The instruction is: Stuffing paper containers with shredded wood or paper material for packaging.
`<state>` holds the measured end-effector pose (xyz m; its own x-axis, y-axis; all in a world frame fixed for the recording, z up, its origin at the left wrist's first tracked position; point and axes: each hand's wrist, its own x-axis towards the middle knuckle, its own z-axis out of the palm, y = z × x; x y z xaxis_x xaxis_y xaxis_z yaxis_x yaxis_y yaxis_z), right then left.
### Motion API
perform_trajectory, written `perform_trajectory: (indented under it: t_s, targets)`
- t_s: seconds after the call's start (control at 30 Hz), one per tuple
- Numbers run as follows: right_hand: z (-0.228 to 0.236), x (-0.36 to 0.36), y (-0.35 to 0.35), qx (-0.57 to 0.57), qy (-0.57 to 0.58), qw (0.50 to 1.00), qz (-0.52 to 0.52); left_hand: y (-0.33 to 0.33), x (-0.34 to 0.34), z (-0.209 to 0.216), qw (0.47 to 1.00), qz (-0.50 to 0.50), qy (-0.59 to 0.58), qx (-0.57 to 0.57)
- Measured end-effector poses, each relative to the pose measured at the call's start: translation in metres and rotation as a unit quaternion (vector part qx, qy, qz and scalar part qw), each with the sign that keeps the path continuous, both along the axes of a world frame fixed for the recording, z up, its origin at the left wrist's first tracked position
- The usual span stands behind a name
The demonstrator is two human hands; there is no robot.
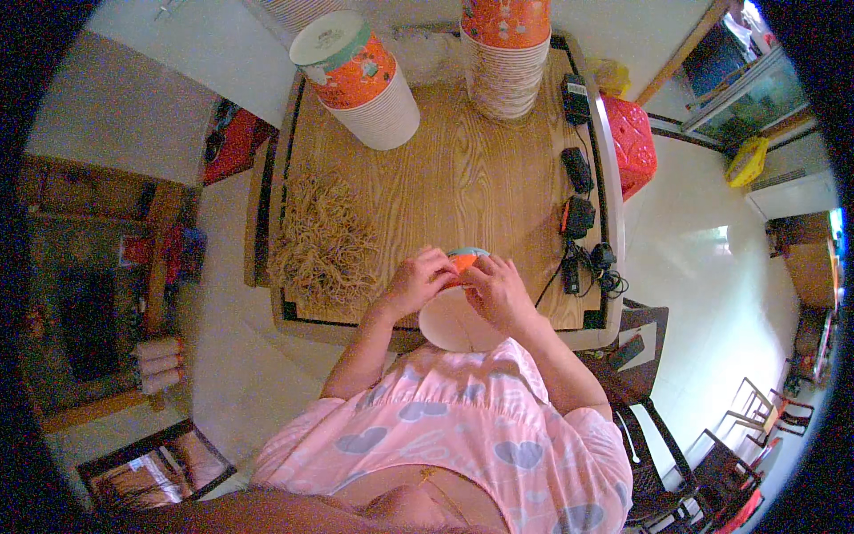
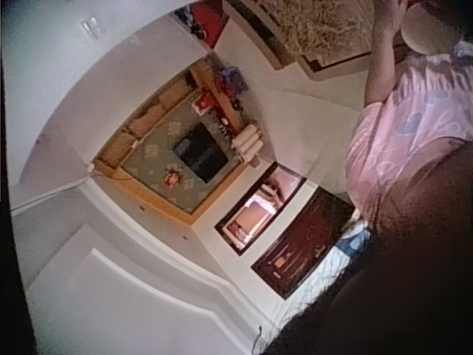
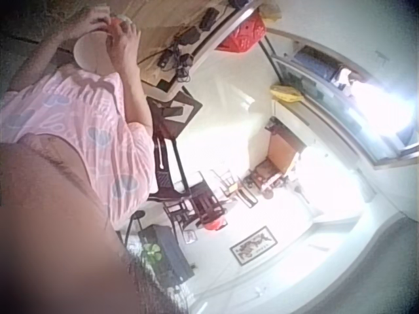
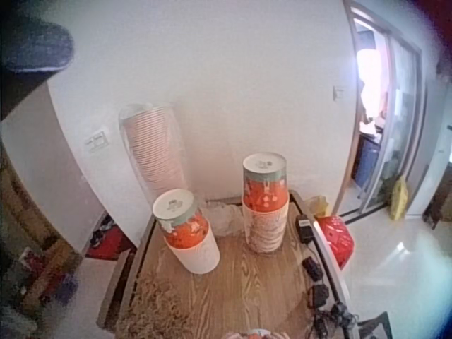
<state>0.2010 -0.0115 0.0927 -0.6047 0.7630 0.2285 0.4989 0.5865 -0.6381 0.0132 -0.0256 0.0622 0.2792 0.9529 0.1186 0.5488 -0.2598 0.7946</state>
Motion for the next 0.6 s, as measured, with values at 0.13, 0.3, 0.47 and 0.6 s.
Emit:
perform_trajectory:
  t_s: [0.13,0.3,0.47,0.6]
  targets:
    - [-0.0055,0.0042,0.0006,-0.027,0.0,1.0,0.014,0.0029,-0.0016,0.007,0.999,0.006,0.002,0.037]
    - [-0.0073,0.0055,-0.0041,-0.039,0.012,0.999,-0.013,0.0014,-0.0018,0.0001,1.0,0.003,0.004,0.03]
    - [-0.0034,0.0035,-0.0061,-0.017,-0.017,0.999,-0.026,0.0023,-0.0013,0.0002,1.0,-0.002,0.001,-0.001]
    - [-0.0033,0.0033,-0.0044,0.005,-0.021,1.0,-0.01,0.0021,-0.0003,0.0006,1.0,-0.009,-0.005,-0.016]
